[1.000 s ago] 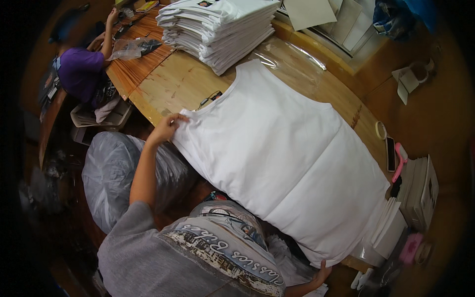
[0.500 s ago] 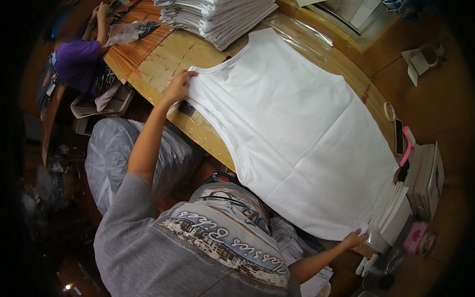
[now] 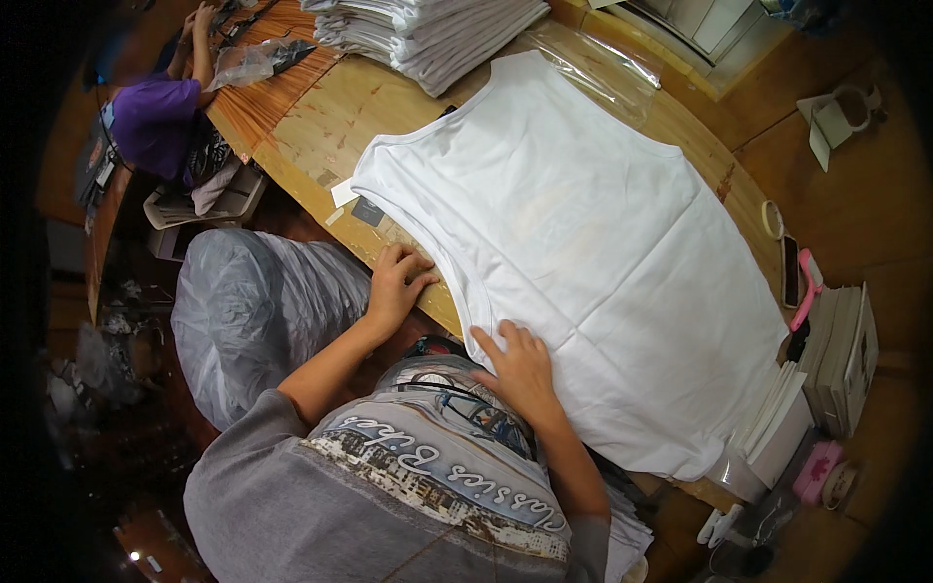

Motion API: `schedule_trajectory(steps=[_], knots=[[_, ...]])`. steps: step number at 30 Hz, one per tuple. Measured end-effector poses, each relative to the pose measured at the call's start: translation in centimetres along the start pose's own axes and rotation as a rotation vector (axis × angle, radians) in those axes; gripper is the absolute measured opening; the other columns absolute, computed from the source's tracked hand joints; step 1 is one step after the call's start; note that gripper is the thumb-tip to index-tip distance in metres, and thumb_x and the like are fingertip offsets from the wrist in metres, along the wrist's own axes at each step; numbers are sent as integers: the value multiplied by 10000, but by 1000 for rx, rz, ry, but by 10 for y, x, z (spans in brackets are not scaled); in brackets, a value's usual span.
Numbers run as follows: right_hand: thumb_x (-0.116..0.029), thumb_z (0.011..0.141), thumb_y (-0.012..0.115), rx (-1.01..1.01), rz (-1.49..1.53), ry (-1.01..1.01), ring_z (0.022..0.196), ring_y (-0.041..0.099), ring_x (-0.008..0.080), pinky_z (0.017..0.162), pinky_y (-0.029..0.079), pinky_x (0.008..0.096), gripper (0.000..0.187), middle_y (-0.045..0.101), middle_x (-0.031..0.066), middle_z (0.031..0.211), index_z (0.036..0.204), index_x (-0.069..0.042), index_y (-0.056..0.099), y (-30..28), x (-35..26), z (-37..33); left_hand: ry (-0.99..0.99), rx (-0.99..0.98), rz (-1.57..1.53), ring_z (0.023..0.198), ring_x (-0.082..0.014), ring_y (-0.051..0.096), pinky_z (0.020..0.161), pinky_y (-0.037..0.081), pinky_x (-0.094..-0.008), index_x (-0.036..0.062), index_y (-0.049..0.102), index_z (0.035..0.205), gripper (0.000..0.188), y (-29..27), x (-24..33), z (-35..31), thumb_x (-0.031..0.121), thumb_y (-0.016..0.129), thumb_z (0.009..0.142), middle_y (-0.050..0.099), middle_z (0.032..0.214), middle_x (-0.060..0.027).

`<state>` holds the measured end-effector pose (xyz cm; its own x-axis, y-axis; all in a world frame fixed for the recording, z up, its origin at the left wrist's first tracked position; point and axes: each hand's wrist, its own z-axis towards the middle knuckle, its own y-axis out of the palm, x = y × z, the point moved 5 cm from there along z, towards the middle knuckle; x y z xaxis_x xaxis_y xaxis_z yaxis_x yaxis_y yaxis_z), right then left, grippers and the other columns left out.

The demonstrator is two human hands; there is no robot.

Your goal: The person folds white t-shirts on a wooden table. They place a cardboard insert inside each shirt, fold the sleeves and body, and stack the folded shirts. The person also handles plastic bags and tags during the process.

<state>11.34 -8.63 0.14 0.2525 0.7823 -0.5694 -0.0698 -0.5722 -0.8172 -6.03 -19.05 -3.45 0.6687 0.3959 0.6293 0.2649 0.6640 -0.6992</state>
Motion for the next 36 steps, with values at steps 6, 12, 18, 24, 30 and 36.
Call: schedule_trajectory(steps=[6, 12, 18, 24, 30, 36], knots=[[36, 720, 561, 277, 870, 222, 788, 509, 101, 696, 402, 206, 198, 554, 33, 837, 911, -14, 547, -10, 66, 30, 112, -34, 84, 734, -285, 444, 658, 380, -362, 27, 504, 733, 117, 10, 4, 3, 59, 586, 656, 466, 750, -101], [48, 713, 572, 509, 658, 382, 709, 478, 78, 634, 413, 191, 209, 514, 27, 766, 913, -11, 553, -26, 120, 45, -58, -46, -159, 732, -318, 437, 653, 364, -370, 4, 446, 765, 74, -3, -8, 0, 24, 503, 723, 446, 750, -146], [40, 700, 587, 506, 774, 413, 673, 481, 75, 614, 408, 177, 223, 510, 26, 752, 914, -17, 558, -21, 125, 44, -153, -301, 6, 728, -342, 497, 636, 387, -398, 8, 473, 750, 52, -52, -10, -8, 54, 492, 734, 513, 728, -170], [28, 722, 583, 538, 697, 365, 707, 448, 59, 629, 381, 166, 190, 479, 2, 774, 906, -10, 551, -19, 128, 43, 8, -711, 60, 737, -327, 559, 664, 435, -385, 48, 570, 832, 135, -82, -35, 25, 77, 498, 722, 579, 726, -162], [-15, 710, 615, 516, 643, 391, 608, 412, 54, 569, 356, 158, 119, 478, -2, 701, 796, -10, 532, -25, 124, 47, -255, -217, 110, 1048, -326, 434, 839, 385, -378, 92, 311, 1239, 755, -49, -118, 135, 276, 697, 617, 427, 1150, -179], [9, 729, 584, 508, 851, 406, 665, 461, 61, 611, 390, 180, 134, 504, 9, 737, 829, -11, 496, -27, 121, 40, -341, -418, 537, 1215, -389, 172, 899, 208, -609, 255, 36, 1334, 1178, -34, -119, 138, 413, 783, 437, 156, 1347, -153]])
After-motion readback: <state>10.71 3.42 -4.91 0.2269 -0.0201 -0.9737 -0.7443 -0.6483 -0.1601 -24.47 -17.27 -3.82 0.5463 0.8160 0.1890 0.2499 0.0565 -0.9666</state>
